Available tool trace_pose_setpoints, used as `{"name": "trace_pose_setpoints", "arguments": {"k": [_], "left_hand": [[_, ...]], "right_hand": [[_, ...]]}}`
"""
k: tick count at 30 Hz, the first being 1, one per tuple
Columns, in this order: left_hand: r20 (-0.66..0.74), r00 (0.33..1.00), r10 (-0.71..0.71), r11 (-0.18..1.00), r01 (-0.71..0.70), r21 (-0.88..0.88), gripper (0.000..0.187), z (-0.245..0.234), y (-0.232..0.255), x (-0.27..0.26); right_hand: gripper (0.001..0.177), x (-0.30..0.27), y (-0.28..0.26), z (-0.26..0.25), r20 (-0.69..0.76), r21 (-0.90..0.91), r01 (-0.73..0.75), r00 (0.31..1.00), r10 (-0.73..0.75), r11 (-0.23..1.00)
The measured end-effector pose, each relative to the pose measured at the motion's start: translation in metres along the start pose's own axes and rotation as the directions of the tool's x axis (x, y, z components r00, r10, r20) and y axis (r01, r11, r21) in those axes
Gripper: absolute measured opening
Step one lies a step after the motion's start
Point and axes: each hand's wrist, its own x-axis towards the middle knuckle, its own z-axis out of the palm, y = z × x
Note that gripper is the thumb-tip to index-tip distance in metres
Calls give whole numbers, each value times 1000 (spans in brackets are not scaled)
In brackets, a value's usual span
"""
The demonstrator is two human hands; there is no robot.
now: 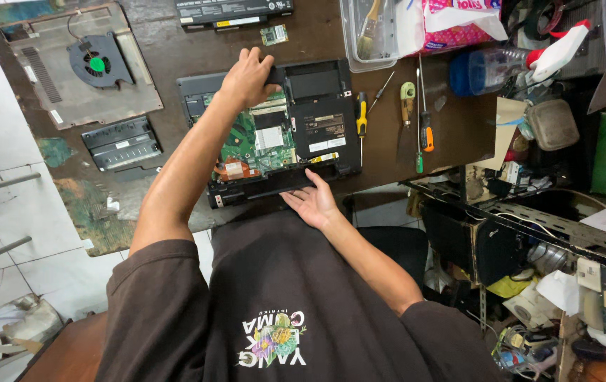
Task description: The person removes the back cover of a laptop and uses a screwdriver to unscrew and remove the cooling fan and a small circuit board. They then use a prying tool to detach and remove the battery from the laptop chassis.
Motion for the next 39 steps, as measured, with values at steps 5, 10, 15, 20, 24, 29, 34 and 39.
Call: {"name": "trace_pose_setpoints", "arguments": {"k": [5,10,15,20,24,29,34,39], "left_hand": [[-4,999,-48,999,48,14,50,-1,5,1],[-40,998,-48,971,56,231,50,1,6,6],[-26,996,-91,980,94,178,47,2,8,7],[-190,979,-67,980,101,174,43,-1,21,-11],[-352,933,-76,996,89,20,42,-8,45,-31],[-462,883,-80,987,4,-162,52,-10,126,-66],[-369,927,62,981,-126,-150,59,23,187,-86],[-392,920,24,986,-88,-145,45,28,201,-76]], "right_hand": [[98,15,-1,-11,8,69,-12,1000,12,998],[73,2,1,-1,-47,95,2,999,2,995],[80,2,-2,-2,-68,170,1,998,11,986],[81,6,-6,-8,-52,190,27,999,-18,981],[83,-9,-10,-4,-15,18,28,1000,-27,999],[95,-57,-24,-2,133,-144,-14,990,34,989],[58,-72,-48,-10,360,-218,158,930,-71,963],[43,-18,-99,-42,570,-616,775,313,-760,-142]]}}
